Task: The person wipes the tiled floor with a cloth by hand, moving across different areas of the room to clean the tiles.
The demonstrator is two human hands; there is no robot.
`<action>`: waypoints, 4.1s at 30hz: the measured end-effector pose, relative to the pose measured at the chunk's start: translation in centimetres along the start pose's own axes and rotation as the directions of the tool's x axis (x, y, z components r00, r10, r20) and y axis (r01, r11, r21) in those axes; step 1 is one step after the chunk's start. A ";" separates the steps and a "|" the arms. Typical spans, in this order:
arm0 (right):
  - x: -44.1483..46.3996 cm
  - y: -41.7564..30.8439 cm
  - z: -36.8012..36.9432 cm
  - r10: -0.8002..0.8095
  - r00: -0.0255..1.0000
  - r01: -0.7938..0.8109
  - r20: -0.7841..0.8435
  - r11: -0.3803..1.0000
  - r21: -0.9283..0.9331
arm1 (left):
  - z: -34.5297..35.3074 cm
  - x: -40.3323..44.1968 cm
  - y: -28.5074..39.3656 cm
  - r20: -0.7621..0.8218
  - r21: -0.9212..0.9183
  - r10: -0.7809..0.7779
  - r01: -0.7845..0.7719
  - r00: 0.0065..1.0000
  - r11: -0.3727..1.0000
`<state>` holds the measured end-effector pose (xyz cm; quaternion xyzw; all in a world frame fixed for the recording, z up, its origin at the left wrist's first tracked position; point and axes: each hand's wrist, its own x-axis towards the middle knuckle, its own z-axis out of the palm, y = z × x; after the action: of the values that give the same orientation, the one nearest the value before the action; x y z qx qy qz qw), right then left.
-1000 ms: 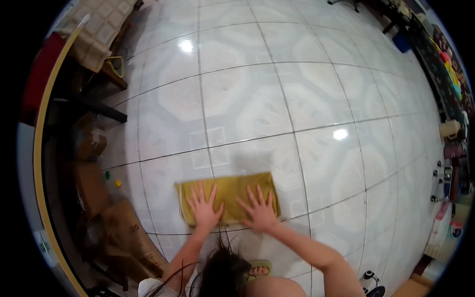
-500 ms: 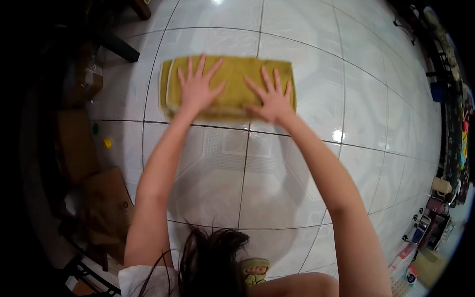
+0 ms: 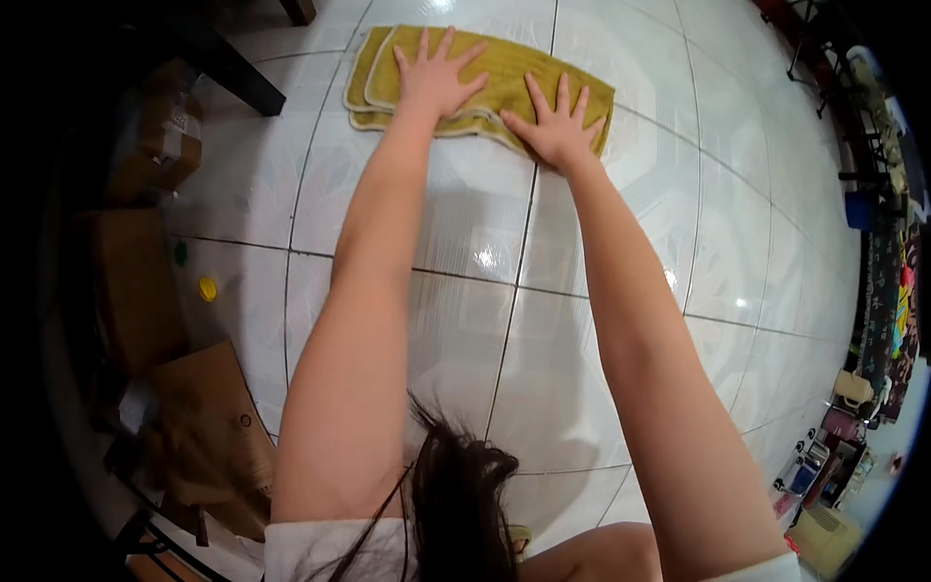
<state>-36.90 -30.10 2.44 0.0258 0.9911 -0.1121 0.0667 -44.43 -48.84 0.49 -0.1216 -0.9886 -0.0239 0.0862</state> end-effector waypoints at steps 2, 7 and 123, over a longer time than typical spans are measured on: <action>0.1 0.8 -0.2 -0.073 0.997 0.072 -0.004 0.997 -0.023 | 0.1 -0.9 0.4 -0.007 -0.013 -0.056 0.055 0.998 0.998; -0.2 2.8 -0.4 -0.245 0.969 0.243 -0.016 0.966 -0.083 | -1.9 -6.0 1.5 0.024 -0.047 -0.153 0.154 0.988 0.987; -45.2 45.6 -3.8 0.073 0.992 -0.064 -0.107 0.994 0.084 | -7.1 -36.0 59.1 0.496 -0.016 -0.149 0.181 0.855 0.983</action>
<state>10.34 13.52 2.37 0.0687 0.9865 -0.1478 0.0149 5.60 -0.56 2.70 -0.0411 -0.9833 -0.0299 -0.1750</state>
